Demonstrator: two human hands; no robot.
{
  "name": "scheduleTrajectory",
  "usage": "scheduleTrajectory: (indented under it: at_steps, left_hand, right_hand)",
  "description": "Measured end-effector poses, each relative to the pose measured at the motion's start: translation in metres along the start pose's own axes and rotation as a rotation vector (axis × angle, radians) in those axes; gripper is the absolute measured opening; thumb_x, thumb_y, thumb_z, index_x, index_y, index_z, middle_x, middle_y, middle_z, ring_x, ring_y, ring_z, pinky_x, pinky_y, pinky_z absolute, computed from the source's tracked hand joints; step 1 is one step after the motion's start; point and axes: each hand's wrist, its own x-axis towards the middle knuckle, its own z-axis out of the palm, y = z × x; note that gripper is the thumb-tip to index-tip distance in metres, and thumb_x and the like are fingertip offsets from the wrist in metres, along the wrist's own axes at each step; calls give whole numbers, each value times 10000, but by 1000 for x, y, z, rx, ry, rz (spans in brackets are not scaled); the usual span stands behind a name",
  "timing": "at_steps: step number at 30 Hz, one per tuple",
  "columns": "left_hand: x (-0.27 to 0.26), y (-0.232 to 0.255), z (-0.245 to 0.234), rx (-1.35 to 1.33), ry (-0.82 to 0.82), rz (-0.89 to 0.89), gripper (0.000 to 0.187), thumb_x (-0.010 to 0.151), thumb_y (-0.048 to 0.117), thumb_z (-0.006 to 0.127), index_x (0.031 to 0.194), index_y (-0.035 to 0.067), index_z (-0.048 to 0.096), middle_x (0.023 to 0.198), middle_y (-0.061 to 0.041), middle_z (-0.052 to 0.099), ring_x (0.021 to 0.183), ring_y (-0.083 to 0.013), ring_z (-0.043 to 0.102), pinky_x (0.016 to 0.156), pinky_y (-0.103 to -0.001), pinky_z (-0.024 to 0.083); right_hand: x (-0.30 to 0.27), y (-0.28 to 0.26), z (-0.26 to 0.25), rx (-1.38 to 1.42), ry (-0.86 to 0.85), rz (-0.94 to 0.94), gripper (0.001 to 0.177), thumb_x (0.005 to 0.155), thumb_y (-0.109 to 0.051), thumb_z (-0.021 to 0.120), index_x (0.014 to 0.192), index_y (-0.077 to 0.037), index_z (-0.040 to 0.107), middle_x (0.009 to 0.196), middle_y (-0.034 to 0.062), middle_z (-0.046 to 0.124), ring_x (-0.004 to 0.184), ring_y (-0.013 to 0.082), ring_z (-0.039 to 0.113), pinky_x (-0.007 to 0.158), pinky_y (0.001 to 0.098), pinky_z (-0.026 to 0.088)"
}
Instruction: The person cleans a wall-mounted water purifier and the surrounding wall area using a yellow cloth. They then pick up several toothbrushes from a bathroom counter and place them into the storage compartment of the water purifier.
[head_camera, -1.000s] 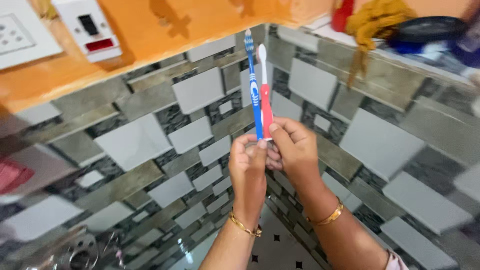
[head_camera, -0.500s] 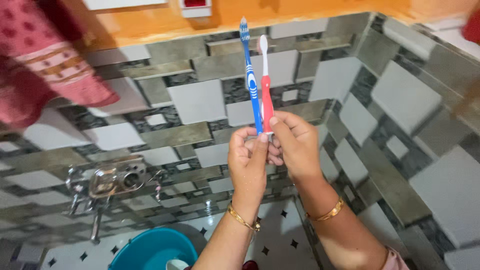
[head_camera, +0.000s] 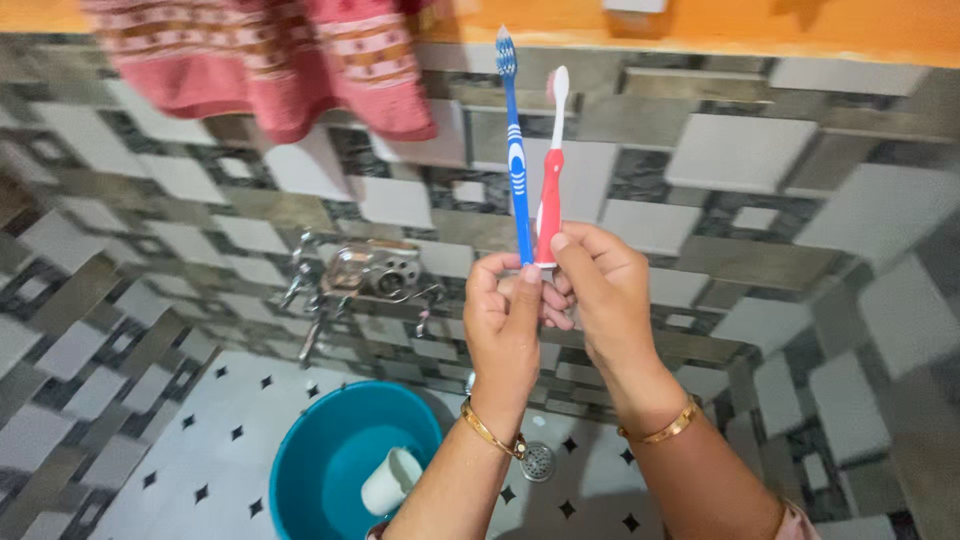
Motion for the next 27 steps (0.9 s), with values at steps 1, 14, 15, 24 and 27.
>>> scheduleTrajectory:
  at_steps: [1, 14, 15, 24, 27]
  left_hand:
    - [0, 7, -9, 21, 17, 14, 232, 1060, 164, 580, 1205, 6, 491, 772, -100, 682, 596, -144, 650, 552, -256, 522]
    - [-12, 177, -192, 177, 195, 201, 244, 1091, 210, 529, 1210, 2, 483, 796, -114, 682, 628, -154, 657, 577, -261, 530]
    - [-15, 195, -209, 190, 223, 219, 245, 1085, 209, 532, 1204, 0, 483, 797, -115, 681, 629, -153, 657, 577, -267, 541]
    - [-51, 334, -339, 356, 409, 356, 247, 1079, 208, 540, 1193, -5, 492, 803, -120, 687, 632, -154, 657, 574, -267, 534]
    - [-63, 370, -368, 432, 484, 391, 246, 1074, 210, 540, 1188, -5, 497, 787, -116, 689, 616, -152, 657, 562, -262, 526]
  right_hand:
    - [1, 4, 10, 12, -33, 0, 218, 1014, -168, 621, 1078, 16, 720, 657, -39, 545, 533, 25, 440, 451, 206, 341]
    - [-38, 45, 255, 215, -361, 129, 245, 1001, -174, 621, 1087, 36, 711, 628, -23, 532, 459, 47, 456, 403, 236, 393]
    - [-44, 49, 280, 230, -389, 132, 248, 996, -175, 622, 1087, 36, 715, 621, -21, 532, 454, 46, 455, 401, 242, 411]
    - [-108, 67, 468, 379, -592, 204, 237, 1005, -163, 628, 1075, 48, 709, 642, -20, 536, 494, 44, 467, 409, 241, 404]
    - [-123, 73, 517, 281, -649, 147, 249, 1004, -166, 629, 1098, 46, 721, 720, -16, 611, 553, 29, 466, 439, 224, 381]
